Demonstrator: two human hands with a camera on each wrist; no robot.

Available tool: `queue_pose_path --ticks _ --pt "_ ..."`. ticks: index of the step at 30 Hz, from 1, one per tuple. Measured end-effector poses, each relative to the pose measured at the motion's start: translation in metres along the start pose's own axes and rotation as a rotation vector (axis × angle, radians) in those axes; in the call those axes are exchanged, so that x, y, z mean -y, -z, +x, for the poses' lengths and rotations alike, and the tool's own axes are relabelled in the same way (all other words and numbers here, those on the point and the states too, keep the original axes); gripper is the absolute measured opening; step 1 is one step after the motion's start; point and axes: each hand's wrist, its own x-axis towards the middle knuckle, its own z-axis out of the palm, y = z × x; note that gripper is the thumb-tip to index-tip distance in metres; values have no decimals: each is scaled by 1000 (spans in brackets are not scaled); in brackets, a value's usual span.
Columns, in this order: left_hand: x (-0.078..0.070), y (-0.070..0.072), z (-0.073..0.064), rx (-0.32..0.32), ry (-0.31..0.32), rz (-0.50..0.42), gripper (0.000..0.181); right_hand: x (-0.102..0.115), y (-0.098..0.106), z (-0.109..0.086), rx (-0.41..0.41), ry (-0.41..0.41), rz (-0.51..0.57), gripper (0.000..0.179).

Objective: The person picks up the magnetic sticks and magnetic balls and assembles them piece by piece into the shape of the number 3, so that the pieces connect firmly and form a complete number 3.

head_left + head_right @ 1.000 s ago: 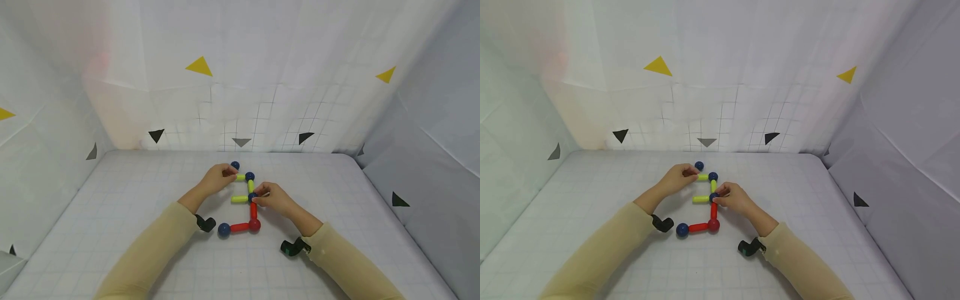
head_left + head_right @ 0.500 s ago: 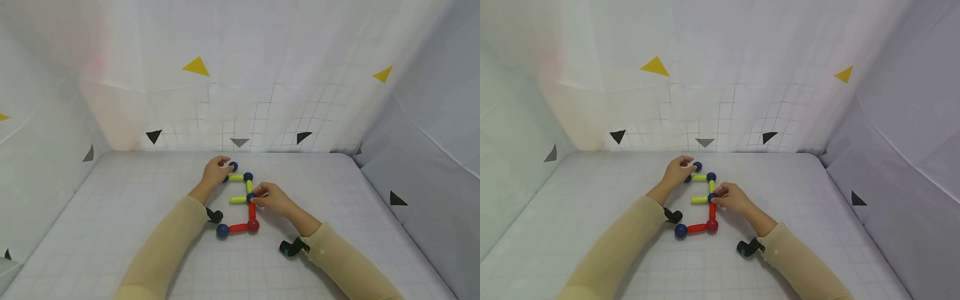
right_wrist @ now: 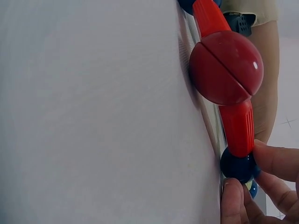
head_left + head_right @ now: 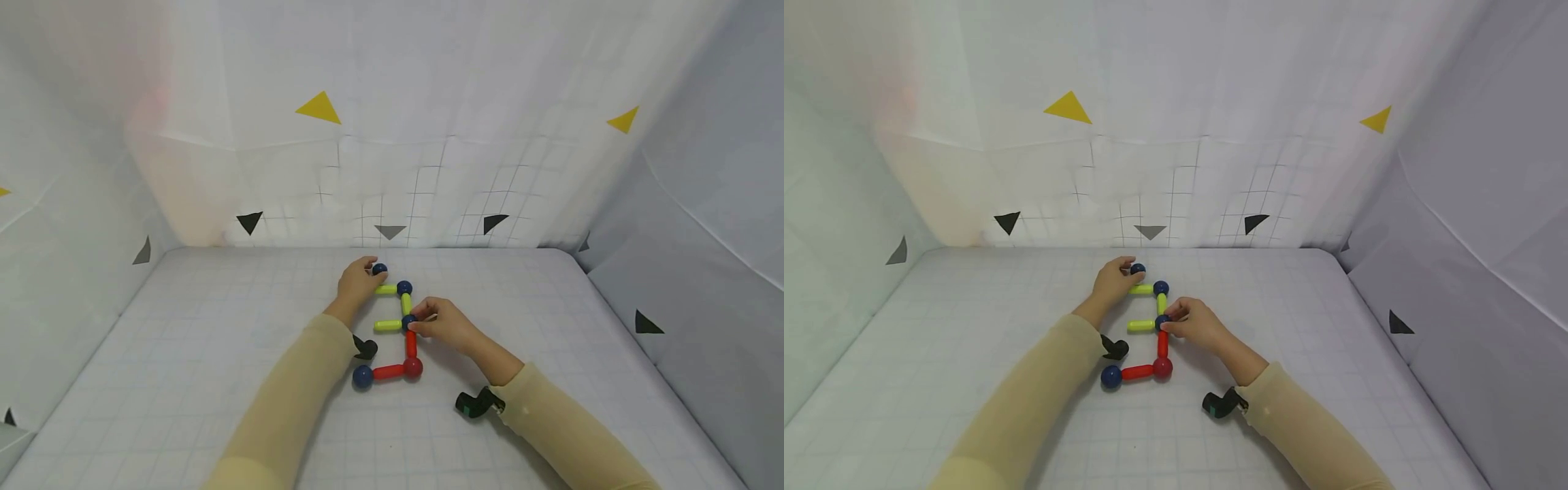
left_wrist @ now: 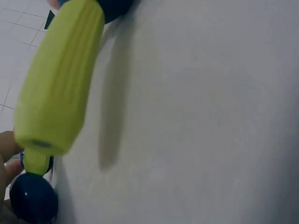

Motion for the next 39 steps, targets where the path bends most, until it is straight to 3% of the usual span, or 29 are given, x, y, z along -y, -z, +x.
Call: queue_pose_path --ticks 9,19,26,32,39 --pt "-1 -4 -5 -61 12 7 43 -3 -1 1 0 3 7 21" --pt "2 -4 -6 -50 63 -122 41 -4 -3 0 11 -8 14 21" --pt "7 -2 -3 -75 39 -204 41 -3 -2 0 6 -18 7 21" --pt "10 11 -3 -85 -8 -253 39 -2 -1 1 5 -28 4 20" --pt "11 37 -10 21 -94 -261 41 -1 -1 1 2 -30 0 20"
